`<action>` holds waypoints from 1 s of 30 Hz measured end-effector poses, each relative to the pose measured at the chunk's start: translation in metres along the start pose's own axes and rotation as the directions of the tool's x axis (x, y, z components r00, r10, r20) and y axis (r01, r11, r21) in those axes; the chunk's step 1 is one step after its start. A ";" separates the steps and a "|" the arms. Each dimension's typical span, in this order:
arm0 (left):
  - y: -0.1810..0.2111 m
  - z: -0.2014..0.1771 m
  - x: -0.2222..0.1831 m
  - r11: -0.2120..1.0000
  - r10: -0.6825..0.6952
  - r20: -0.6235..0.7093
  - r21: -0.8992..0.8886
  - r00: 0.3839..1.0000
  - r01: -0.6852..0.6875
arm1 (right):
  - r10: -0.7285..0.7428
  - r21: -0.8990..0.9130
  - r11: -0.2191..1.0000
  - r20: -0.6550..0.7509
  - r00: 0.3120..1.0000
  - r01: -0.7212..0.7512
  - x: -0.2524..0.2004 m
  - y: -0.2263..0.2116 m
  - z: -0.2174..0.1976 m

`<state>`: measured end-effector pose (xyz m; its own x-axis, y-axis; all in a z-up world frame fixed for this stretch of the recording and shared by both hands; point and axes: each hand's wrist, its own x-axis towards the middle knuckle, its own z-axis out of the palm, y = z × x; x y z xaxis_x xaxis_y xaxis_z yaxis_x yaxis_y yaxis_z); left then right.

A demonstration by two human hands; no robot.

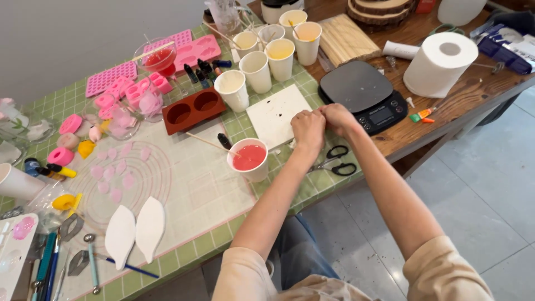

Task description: Mix liquid wax in a cup using a wooden stick and clean a pitcher with a tissue.

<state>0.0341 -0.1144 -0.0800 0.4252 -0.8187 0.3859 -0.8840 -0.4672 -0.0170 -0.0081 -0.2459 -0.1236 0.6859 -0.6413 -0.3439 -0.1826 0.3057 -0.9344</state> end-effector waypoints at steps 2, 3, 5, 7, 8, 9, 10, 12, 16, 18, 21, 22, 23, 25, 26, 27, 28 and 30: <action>0.005 0.000 0.002 0.998 0.003 -0.028 0.070 1.000 -0.001 | -0.018 0.028 0.999 0.009 1.000 0.018 0.007 0.004 -0.005; 0.007 0.001 0.001 0.990 0.007 -0.050 0.139 0.999 0.000 | -0.032 0.057 0.998 0.017 0.999 0.031 0.010 0.009 -0.006; 0.001 0.013 0.002 0.993 0.035 -0.018 0.114 0.999 -0.033 | -0.074 0.032 0.997 0.026 0.997 0.073 0.001 0.010 -0.006; -0.005 0.025 0.002 0.993 0.075 0.017 0.087 0.997 -0.077 | -0.116 0.014 0.993 0.027 0.993 0.116 -0.005 0.016 -0.006; -0.007 0.030 0.003 0.984 0.117 -0.103 0.145 0.988 -0.101 | -0.225 -0.101 0.969 0.032 0.974 0.227 -0.007 0.021 -0.006; -0.009 0.036 0.004 0.972 0.163 -0.219 0.203 0.962 -0.118 | -0.329 -0.214 0.919 0.048 0.943 0.331 -0.009 0.026 -0.007; -0.007 0.020 0.003 0.971 0.171 -0.215 0.201 0.962 -0.128 | -0.326 -0.210 0.921 0.039 0.944 0.327 -0.011 0.026 -0.007; -0.006 -0.011 -0.002 0.979 0.189 -0.329 0.135 0.925 -0.152 | -0.468 -0.468 0.755 0.105 0.877 0.459 -0.016 0.026 -0.005; -0.015 0.002 -0.004 0.978 0.202 -0.297 0.111 0.933 -0.177 | -0.503 -0.606 0.658 0.089 0.859 0.448 -0.014 0.030 0.001; -0.018 0.010 -0.005 0.974 0.216 -0.242 0.118 0.946 -0.192 | -0.551 -0.599 0.638 0.084 0.830 0.484 -0.020 0.028 0.004; -0.022 0.016 -0.007 0.966 0.250 -0.198 0.123 0.948 -0.229 | -0.564 -0.587 0.631 0.100 0.819 0.507 -0.031 0.020 0.010; -0.022 0.017 -0.007 0.964 0.255 -0.199 0.124 0.946 -0.234 | -0.566 -0.586 0.632 0.096 0.818 0.507 -0.027 0.021 0.010; -0.023 0.017 -0.007 0.958 0.274 -0.191 0.140 0.942 -0.251 | -0.566 -0.597 0.626 0.094 0.819 0.501 -0.023 0.022 0.011; -0.023 0.021 -0.007 0.951 0.296 -0.183 0.150 0.938 -0.271 | -0.563 -0.610 0.622 0.087 0.822 0.491 -0.022 0.022 0.010; -0.024 0.024 -0.007 0.948 0.306 -0.187 0.153 0.934 -0.280 | -0.553 -0.625 0.613 0.096 0.827 0.483 -0.023 0.020 0.011; -0.024 0.026 -0.007 0.945 0.315 -0.190 0.156 0.930 -0.288 | -0.543 -0.640 0.604 0.105 0.833 0.475 -0.025 0.017 0.012; -0.025 0.027 -0.008 0.944 0.316 -0.190 0.157 0.930 -0.289 | -0.543 -0.639 0.605 0.104 0.833 0.475 -0.027 0.015 0.012; -0.026 0.029 -0.009 0.941 0.331 -0.223 0.151 0.917 -0.302 | -0.509 -0.667 0.589 0.133 0.850 0.457 -0.030 0.010 0.012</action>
<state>0.0588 -0.1050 -0.1097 0.0545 -0.8308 0.5539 -0.9312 -0.2425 -0.2721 -0.0221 -0.2146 -0.1216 0.7698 -0.6075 0.1957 -0.2640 -0.5823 -0.7689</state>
